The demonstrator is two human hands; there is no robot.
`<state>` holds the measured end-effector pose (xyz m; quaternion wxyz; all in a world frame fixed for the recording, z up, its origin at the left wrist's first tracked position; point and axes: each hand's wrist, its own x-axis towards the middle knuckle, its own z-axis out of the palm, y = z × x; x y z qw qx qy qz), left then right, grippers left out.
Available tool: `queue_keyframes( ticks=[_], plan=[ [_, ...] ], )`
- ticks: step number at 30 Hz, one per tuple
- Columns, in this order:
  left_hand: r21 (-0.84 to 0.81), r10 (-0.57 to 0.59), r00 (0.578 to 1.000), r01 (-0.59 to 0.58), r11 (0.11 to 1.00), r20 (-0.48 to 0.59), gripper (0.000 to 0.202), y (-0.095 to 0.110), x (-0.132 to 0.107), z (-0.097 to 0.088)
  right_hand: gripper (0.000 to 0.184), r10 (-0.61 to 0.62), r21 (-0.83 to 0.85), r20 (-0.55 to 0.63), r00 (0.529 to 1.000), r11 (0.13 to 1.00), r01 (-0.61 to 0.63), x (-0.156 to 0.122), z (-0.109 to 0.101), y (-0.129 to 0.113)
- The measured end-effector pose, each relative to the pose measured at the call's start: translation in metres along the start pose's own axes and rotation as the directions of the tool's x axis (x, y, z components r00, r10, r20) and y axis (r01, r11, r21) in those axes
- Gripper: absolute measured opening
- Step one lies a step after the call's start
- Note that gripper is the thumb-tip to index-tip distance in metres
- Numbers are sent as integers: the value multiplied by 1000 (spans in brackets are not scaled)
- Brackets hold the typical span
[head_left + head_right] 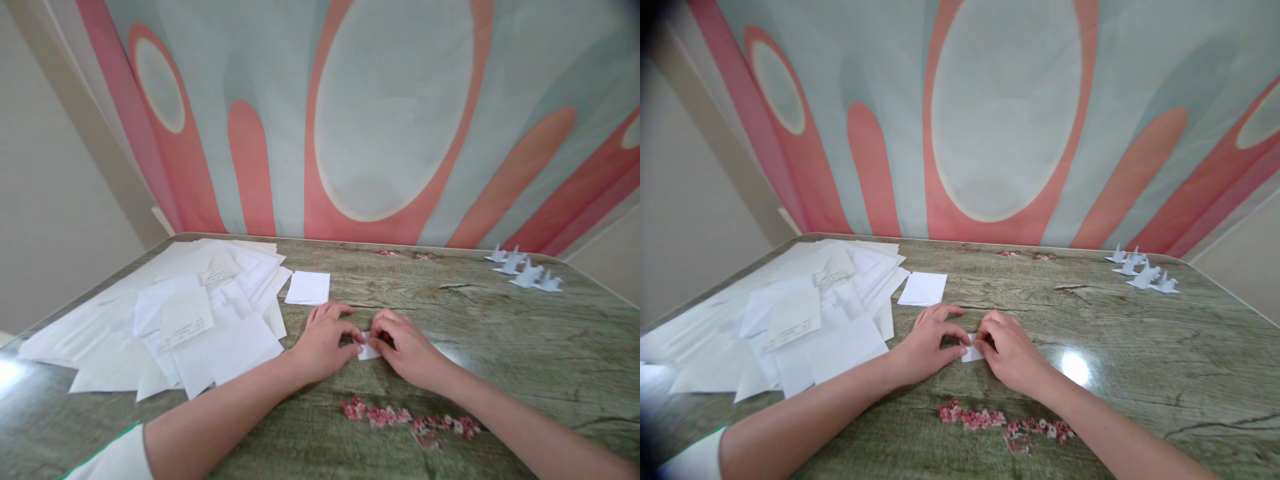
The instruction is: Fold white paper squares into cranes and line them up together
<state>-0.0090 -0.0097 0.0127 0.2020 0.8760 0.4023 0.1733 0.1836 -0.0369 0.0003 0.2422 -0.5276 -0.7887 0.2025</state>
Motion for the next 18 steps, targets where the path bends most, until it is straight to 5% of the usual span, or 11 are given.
queue_keyframes(
  ticks=[18],
  plan=[
    [36, -4, 1000, 4, 999, 0, 15, 2, 2, -5, 8, 5, -26, 2, 1000, 1000, -5, 0, -1, -2]
  ],
)
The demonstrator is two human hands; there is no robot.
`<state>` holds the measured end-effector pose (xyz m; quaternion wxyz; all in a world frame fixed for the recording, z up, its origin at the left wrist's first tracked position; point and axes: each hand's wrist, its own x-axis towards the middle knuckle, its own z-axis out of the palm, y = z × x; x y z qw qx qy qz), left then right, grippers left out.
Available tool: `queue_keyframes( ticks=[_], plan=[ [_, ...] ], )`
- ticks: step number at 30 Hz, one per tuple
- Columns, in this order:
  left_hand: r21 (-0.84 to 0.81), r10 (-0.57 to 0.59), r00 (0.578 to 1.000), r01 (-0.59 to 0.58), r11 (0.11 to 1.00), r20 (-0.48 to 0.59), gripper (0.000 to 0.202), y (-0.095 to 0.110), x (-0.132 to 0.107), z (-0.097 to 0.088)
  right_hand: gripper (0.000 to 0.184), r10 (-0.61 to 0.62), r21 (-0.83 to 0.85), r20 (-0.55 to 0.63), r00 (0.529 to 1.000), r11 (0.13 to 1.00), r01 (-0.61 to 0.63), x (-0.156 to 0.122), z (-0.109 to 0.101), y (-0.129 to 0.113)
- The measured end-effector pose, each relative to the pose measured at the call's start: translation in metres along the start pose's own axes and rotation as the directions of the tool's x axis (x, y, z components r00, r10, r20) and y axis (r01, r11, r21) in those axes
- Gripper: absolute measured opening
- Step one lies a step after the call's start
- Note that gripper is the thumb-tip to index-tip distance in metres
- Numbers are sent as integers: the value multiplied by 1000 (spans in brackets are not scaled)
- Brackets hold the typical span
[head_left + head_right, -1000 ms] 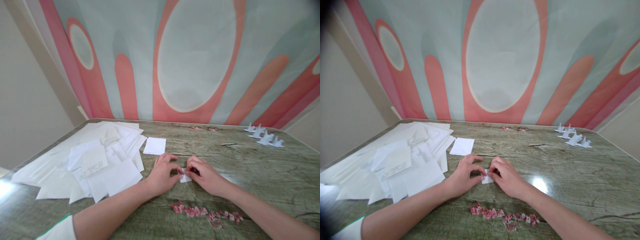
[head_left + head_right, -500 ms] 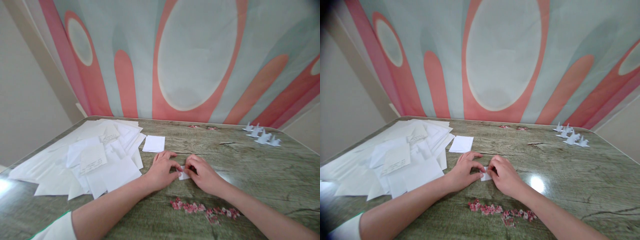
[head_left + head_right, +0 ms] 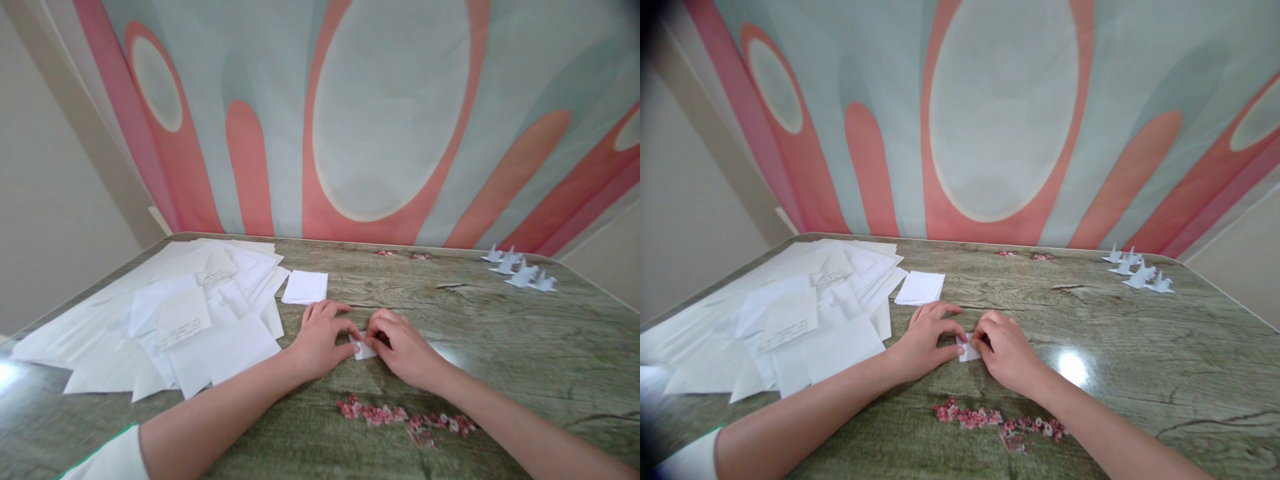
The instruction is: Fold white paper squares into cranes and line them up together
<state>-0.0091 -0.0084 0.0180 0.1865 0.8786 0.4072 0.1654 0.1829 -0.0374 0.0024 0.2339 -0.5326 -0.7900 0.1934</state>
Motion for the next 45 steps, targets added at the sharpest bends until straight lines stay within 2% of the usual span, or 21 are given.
queue_keyframes(
  ticks=[12, 31, 37, 45],
  plan=[
    [30, 3, 1000, -3, 1000, 0, 16, 0, 0, -1, 9, 21, 49, 17, 1000, 999, -21, 1, 0, 2],
    [44, 14, 1000, -14, 999, 5, 15, 1, -1, -2, 10, 57, -10, -4, 998, 998, -57, 2, 1, -4],
    [24, -12, 999, 13, 1000, -35, 18, 7, -2, 0, 8, 54, 28, 1, 999, 998, -54, 3, 3, 0],
    [24, -43, 997, 44, 999, -62, 15, 8, -1, 5, 7, 52, 31, -61, 997, 998, -50, 1, 9, 5]
  ],
)
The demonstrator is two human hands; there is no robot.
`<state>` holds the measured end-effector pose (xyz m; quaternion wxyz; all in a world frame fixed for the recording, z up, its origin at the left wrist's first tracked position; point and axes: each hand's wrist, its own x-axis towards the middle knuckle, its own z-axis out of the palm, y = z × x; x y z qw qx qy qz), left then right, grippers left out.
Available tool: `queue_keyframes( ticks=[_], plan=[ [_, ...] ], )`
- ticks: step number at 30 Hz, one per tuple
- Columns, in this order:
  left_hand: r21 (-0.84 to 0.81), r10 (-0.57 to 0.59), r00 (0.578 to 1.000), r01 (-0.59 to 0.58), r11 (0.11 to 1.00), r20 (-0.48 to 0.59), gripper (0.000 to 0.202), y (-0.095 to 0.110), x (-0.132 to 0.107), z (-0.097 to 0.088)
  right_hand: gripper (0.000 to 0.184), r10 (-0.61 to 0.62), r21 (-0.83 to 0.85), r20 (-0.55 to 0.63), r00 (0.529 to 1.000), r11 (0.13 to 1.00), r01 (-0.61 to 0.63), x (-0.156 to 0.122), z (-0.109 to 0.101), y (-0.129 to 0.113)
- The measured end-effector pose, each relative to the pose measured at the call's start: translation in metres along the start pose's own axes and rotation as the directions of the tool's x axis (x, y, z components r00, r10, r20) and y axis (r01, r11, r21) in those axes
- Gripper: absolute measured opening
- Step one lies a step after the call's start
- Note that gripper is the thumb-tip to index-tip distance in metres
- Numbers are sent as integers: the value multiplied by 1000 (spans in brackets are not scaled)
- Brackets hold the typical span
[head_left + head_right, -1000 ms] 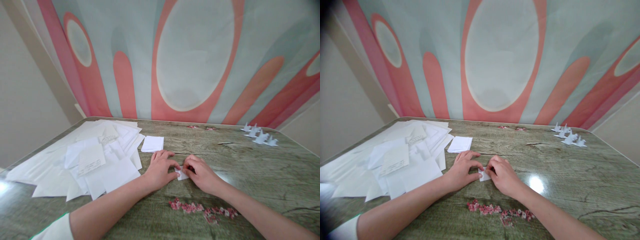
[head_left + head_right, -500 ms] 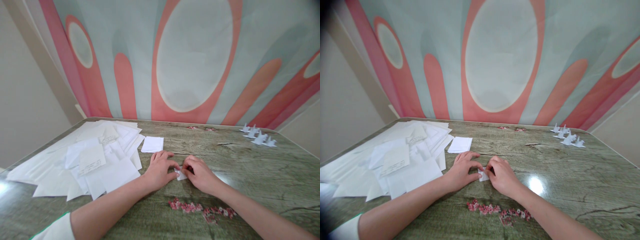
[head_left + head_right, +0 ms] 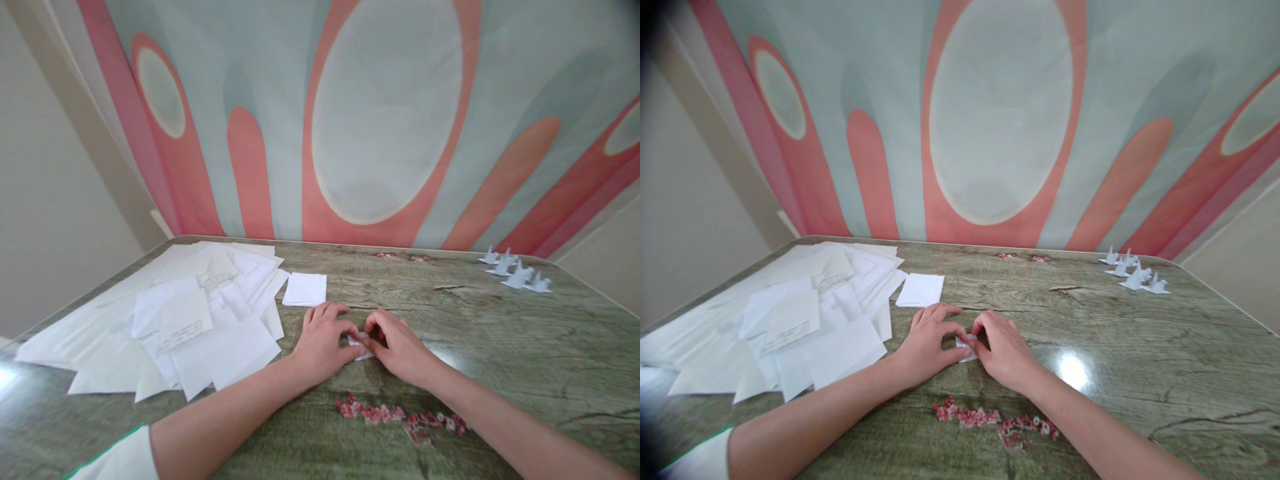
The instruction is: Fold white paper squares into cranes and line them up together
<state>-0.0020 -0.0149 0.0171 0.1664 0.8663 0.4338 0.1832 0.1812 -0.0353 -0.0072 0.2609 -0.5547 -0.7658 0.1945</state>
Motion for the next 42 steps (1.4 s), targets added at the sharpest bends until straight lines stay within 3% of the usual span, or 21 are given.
queue_keyframes(
  ticks=[14, 31, 37, 42],
  plan=[
    [-24, -4, 1000, 4, 1000, 17, 22, 1, 2, -1, 3, -13, 53, 40, 999, 999, 10, 3, -5, -3],
    [18, -32, 999, 31, 999, 17, 32, 1, 1, 0, 12, 29, 32, -38, 999, 999, -28, 4, 1, -3],
    [162, 10, 996, 5, 987, -91, 41, 13, -6, -2, 17, 59, -51, -94, 994, 997, -64, 3, 0, -2],
    [313, 112, 993, -99, 945, -26, 31, 21, -17, -11, 25, 42, -125, -162, 986, 990, -63, 0, 1, 3]
  ],
)
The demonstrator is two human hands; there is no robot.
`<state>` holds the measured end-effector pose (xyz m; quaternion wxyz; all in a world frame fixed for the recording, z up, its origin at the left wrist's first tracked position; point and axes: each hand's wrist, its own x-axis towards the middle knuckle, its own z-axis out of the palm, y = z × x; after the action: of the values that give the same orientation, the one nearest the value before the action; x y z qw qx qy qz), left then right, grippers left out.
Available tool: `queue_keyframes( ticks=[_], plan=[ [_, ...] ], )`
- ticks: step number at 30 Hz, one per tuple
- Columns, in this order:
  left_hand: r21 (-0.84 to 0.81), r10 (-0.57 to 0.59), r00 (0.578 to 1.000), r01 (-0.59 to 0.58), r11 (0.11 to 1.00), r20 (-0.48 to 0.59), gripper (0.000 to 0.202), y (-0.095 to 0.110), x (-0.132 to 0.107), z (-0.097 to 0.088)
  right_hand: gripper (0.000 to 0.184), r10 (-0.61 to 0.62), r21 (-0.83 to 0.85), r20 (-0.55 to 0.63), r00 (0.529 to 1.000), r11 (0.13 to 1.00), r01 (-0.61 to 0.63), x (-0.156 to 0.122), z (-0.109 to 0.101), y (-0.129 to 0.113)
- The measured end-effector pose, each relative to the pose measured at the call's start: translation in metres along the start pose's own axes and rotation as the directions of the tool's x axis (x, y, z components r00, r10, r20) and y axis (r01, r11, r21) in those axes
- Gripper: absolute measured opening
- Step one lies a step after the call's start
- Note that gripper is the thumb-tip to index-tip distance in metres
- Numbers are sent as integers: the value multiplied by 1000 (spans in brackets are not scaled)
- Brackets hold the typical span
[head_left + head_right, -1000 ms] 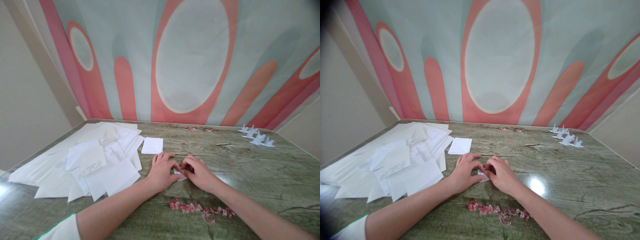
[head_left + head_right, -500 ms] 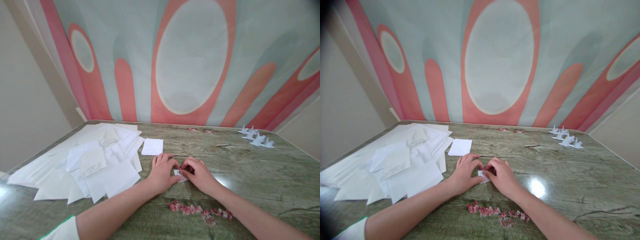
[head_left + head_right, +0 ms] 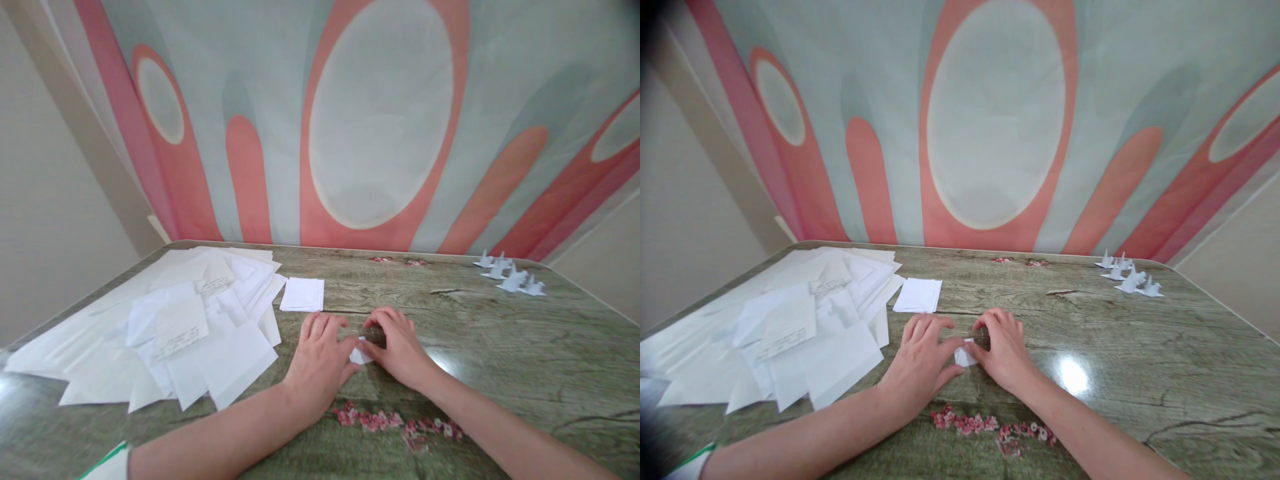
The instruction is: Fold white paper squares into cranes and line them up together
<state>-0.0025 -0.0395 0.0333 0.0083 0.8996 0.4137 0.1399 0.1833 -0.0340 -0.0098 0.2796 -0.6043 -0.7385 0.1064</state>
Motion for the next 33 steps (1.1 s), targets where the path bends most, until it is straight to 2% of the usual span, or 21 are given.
queue_keyframes(
  ticks=[5, 15, 21, 26, 33],
  plan=[
    [45, 81, 995, -84, 995, 60, 33, 4, -9, -8, 28, -23, -11, -18, 1000, 1000, 23, -1, 0, 0],
    [174, 160, 982, -176, 969, 101, 57, 9, -14, -3, 29, -33, -7, -26, 999, 999, 33, -1, 2, 3],
    [202, 177, 976, -199, 959, 123, 54, 12, -16, -8, 26, -49, -19, -18, 999, 999, 49, -2, 2, 3],
    [160, 179, 974, -201, 967, 137, 49, 13, -16, -8, 24, -52, -16, -8, 999, 999, 52, -1, 0, 2],
    [65, 153, 960, -172, 983, 234, 42, 14, -13, -11, 23, -54, -23, -44, 998, 998, 53, -2, 3, 6]
  ],
)
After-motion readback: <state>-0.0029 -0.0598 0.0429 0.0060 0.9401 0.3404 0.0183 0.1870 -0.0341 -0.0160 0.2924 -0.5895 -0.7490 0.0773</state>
